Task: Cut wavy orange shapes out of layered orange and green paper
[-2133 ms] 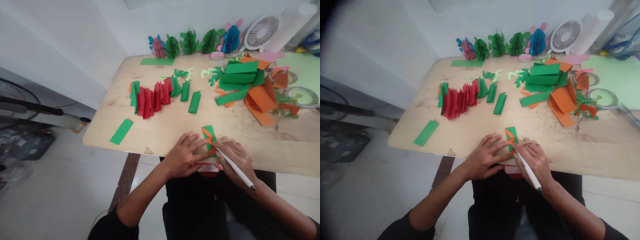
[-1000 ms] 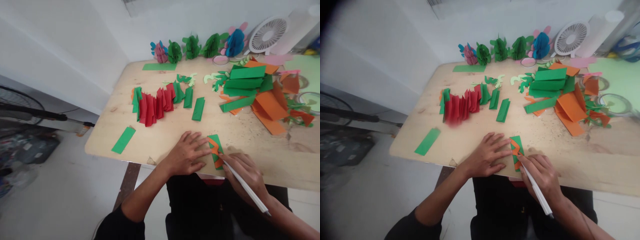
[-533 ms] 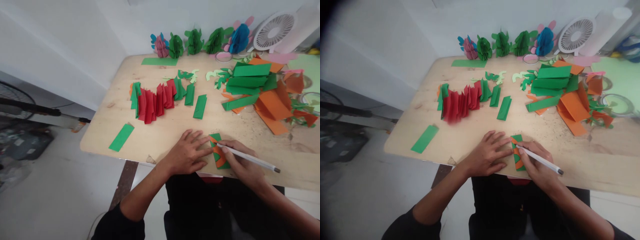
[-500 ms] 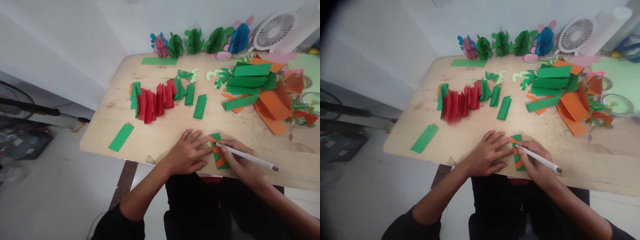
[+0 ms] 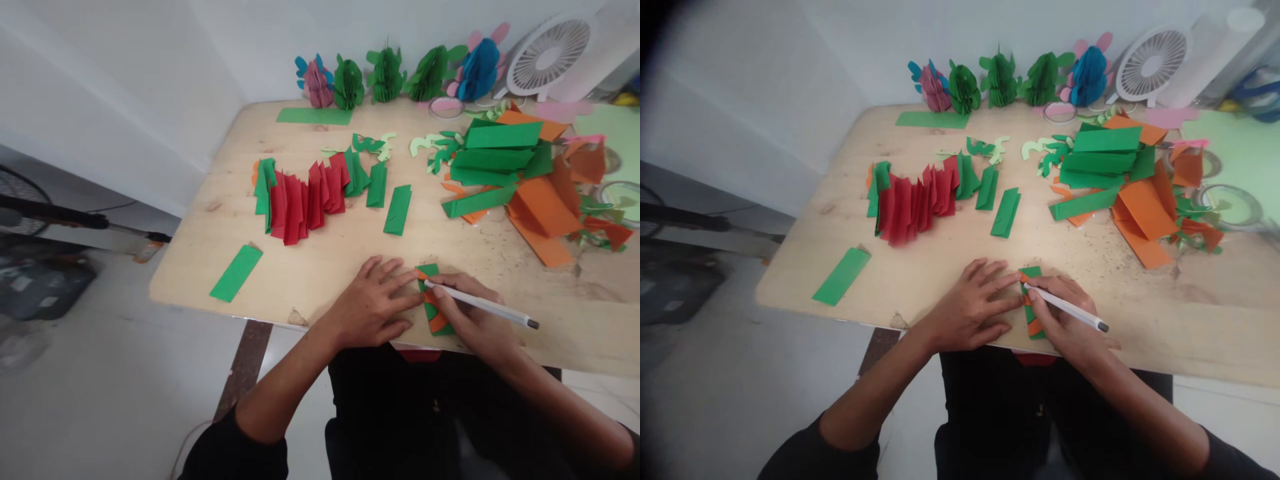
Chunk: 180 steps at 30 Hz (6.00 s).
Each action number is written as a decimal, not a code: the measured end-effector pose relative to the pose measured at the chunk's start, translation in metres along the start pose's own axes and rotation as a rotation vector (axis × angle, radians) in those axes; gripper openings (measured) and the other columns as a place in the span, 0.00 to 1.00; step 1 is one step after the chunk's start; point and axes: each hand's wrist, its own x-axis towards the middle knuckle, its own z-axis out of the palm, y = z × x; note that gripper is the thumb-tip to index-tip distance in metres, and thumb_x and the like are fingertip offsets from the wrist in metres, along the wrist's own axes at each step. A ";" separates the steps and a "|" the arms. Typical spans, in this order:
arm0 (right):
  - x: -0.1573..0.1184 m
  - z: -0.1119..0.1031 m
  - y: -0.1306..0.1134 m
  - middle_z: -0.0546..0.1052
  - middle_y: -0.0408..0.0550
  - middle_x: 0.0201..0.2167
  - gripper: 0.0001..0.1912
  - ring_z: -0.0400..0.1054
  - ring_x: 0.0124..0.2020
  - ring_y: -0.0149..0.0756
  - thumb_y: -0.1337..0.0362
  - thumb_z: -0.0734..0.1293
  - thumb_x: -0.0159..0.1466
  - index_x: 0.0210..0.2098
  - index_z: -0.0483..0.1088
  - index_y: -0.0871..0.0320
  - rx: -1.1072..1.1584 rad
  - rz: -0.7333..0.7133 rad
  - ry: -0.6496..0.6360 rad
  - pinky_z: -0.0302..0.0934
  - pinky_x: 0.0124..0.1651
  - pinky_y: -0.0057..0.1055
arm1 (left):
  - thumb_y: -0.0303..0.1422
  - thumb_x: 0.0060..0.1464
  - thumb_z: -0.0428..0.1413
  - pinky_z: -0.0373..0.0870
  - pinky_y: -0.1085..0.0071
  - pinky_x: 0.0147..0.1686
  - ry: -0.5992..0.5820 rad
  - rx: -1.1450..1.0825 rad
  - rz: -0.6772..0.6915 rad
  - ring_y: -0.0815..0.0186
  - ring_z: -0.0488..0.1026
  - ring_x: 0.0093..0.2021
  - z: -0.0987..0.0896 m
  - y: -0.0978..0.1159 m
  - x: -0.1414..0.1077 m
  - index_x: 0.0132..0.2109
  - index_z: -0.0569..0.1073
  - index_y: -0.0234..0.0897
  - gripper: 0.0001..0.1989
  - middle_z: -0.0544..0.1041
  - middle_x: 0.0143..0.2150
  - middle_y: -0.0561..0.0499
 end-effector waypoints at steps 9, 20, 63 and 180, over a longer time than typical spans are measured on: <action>0.001 0.001 -0.002 0.81 0.45 0.34 0.06 0.75 0.36 0.36 0.65 0.64 0.65 0.39 0.73 0.53 0.000 -0.010 0.016 0.69 0.39 0.34 | 0.44 0.62 0.50 0.45 0.46 0.65 0.002 0.000 0.000 0.49 0.52 0.68 0.001 -0.001 0.000 0.61 0.67 0.47 0.22 0.62 0.67 0.48; 0.003 0.001 -0.004 0.80 0.45 0.33 0.05 0.75 0.35 0.35 0.65 0.63 0.65 0.39 0.72 0.54 -0.049 -0.054 0.027 0.68 0.37 0.33 | 0.44 0.62 0.50 0.44 0.46 0.65 0.008 0.006 -0.002 0.49 0.52 0.68 0.001 0.000 0.000 0.60 0.68 0.47 0.21 0.62 0.67 0.49; -0.015 -0.008 -0.002 0.79 0.47 0.33 0.05 0.74 0.34 0.36 0.65 0.63 0.65 0.39 0.71 0.54 -0.028 -0.017 0.027 0.69 0.36 0.34 | 0.43 0.62 0.49 0.45 0.46 0.64 0.005 -0.008 0.003 0.49 0.53 0.67 0.001 0.000 0.001 0.59 0.70 0.45 0.21 0.62 0.67 0.47; -0.002 -0.002 0.002 0.80 0.47 0.35 0.08 0.75 0.36 0.38 0.59 0.64 0.65 0.37 0.74 0.53 -0.016 0.083 0.044 0.69 0.39 0.36 | 0.43 0.62 0.50 0.45 0.47 0.65 0.020 -0.008 -0.005 0.50 0.53 0.67 0.000 0.001 0.001 0.59 0.69 0.50 0.20 0.62 0.66 0.49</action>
